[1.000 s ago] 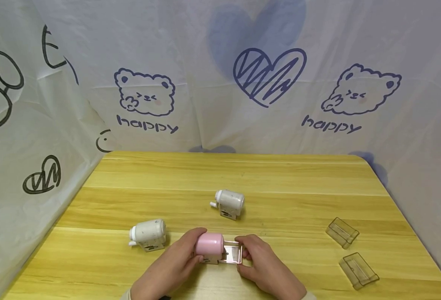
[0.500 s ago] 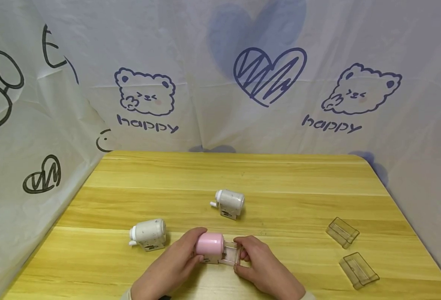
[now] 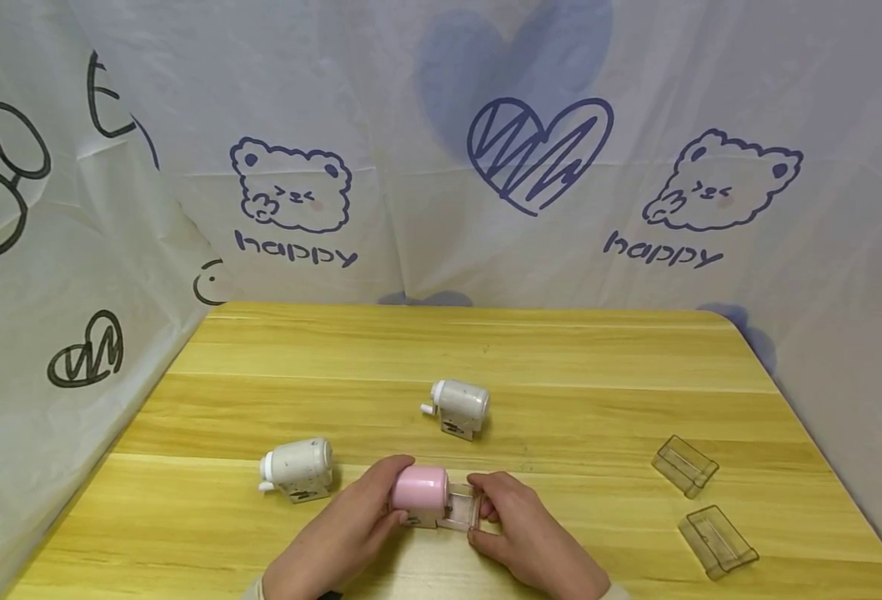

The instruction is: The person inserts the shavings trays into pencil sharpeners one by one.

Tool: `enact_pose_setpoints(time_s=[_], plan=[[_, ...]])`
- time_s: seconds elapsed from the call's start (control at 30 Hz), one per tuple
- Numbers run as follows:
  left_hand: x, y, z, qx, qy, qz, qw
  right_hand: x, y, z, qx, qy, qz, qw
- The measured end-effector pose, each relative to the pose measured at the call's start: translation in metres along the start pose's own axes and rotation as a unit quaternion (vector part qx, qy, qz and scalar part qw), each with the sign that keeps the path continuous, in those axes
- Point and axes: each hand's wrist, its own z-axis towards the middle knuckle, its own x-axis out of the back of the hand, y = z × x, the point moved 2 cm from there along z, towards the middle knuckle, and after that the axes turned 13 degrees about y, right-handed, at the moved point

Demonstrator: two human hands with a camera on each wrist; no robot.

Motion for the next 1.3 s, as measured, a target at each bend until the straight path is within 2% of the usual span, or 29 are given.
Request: enact_pose_setpoints(time_s=[0.27, 0.5, 1.07, 1.3], plan=[[0.0012, 0.0006, 0.0002, -0.007, 0.008, 0.002, 0.9999, -0.0005, -0.001, 0.0006, -0.008, -0.004, 0.004, 0.9999], [0.0007, 0.0009, -0.0004, 0.007, 0.005, 0.003, 1.0, -0.0023, -0.001, 0.0015, -0.02, -0.002, 0.001, 0.9998], [0.0027, 0.0014, -0.002, -0.027, 0.006, 0.002, 0.9996, -0.0036, -0.0006, 0.0018, -0.016, -0.005, -0.003, 0.9999], [0.0008, 0.0013, -0.0013, -0.029, 0.007, -0.006, 0.9995, -0.002, -0.0003, 0.0013, -0.017, -0.008, 0.002, 0.9998]])
